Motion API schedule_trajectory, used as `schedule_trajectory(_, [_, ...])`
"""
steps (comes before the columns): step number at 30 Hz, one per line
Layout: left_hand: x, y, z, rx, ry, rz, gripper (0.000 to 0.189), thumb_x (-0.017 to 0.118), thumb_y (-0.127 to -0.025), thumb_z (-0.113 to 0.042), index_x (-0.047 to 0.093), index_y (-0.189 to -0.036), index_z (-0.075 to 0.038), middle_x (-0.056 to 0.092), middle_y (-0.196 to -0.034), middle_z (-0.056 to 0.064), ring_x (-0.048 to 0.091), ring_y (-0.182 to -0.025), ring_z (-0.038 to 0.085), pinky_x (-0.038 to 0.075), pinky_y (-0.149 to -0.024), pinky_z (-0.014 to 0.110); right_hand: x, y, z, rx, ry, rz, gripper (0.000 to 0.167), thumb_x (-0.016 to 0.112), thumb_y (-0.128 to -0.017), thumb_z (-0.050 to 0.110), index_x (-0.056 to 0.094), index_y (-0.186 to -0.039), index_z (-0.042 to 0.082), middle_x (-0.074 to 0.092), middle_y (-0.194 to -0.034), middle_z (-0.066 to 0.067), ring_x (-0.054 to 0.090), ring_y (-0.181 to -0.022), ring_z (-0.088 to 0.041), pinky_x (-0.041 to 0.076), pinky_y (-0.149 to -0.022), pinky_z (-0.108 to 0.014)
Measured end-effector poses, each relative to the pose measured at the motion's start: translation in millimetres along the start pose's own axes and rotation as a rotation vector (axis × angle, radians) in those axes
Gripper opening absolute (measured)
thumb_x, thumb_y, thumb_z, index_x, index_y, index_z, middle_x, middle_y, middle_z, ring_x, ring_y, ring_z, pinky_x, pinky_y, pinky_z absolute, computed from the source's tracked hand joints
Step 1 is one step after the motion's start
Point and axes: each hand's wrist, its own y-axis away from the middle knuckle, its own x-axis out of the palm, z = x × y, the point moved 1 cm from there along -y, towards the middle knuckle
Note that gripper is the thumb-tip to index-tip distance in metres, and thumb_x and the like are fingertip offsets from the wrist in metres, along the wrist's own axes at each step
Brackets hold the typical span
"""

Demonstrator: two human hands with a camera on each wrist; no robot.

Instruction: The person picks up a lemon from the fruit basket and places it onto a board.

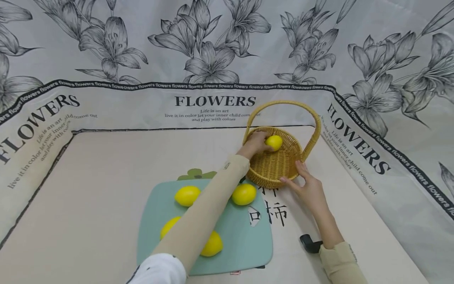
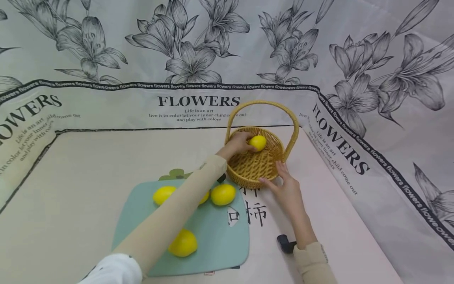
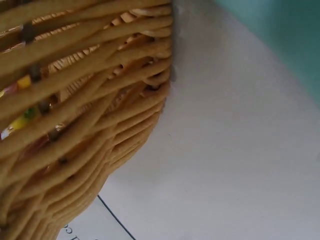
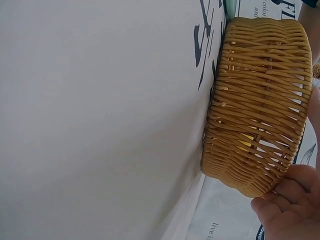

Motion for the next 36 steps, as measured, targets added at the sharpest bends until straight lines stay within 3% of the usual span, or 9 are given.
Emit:
schedule_trajectory(5, [1.1, -0.6, 2.0, 0.011, -0.01, 0.002, 0.037, 0.071, -0.089, -0.027, 0.064, -0.121, -0.01, 0.063, -0.111, 0.001, 0.052, -0.091, 0.011, 0.043, -0.081, 0.023, 1, 0.1, 0, 0.0, -0.001, 0.004, 0.083, 0.072, -0.085, 0.039, 0.034, -0.145, -0.004, 0.028, -0.151, -0.021, 0.024, -0.14, -0.038, 0.026, -0.111, -0.052])
schedule_trajectory(17, [-0.7, -0.1, 2.3, 0.037, 0.038, 0.017, 0.045, 0.069, -0.09, -0.027, 0.06, -0.132, -0.011, 0.063, -0.12, 0.0, 0.054, -0.094, 0.009, 0.045, -0.081, 0.02, 2, -0.5, -1, 0.005, 0.013, 0.01, 0.084, 0.071, -0.086, 0.042, 0.033, -0.146, -0.004, 0.027, -0.152, -0.02, 0.024, -0.14, -0.038, 0.025, -0.111, -0.051])
schedule_trajectory(26, [-8.7, 6.6, -9.2, 0.086, 0.063, 0.038, 0.055, 0.065, -0.093, -0.029, 0.049, -0.141, -0.01, 0.054, -0.138, 0.001, 0.051, -0.122, 0.011, 0.039, -0.1, 0.018, 1, -0.7, 0, 0.008, 0.016, 0.011, 0.085, 0.071, -0.086, 0.042, 0.032, -0.146, -0.004, 0.025, -0.152, -0.02, 0.023, -0.14, -0.037, 0.025, -0.11, -0.053])
schedule_trajectory(31, [-15.4, 11.9, -12.1, 0.127, 0.099, 0.036, 0.052, 0.066, -0.093, -0.028, 0.052, -0.139, -0.009, 0.057, -0.136, 0.002, 0.054, -0.117, 0.009, 0.041, -0.096, 0.015, 1, -1.5, -1, 0.01, 0.02, 0.014, 0.086, 0.069, -0.087, 0.045, 0.031, -0.146, -0.004, 0.024, -0.153, -0.02, 0.023, -0.14, -0.038, 0.025, -0.11, -0.053])
schedule_trajectory(36, [-22.9, 19.5, -12.9, 0.19, 0.113, 0.047, 0.05, 0.065, -0.093, -0.029, 0.054, -0.137, -0.01, 0.061, -0.13, 0.002, 0.056, -0.101, 0.008, 0.043, -0.086, 0.015, 1, -1.8, -1, 0.008, 0.017, 0.022, 0.087, 0.068, -0.087, 0.046, 0.029, -0.146, -0.004, 0.023, -0.153, -0.021, 0.022, -0.14, -0.039, 0.024, -0.11, -0.055])
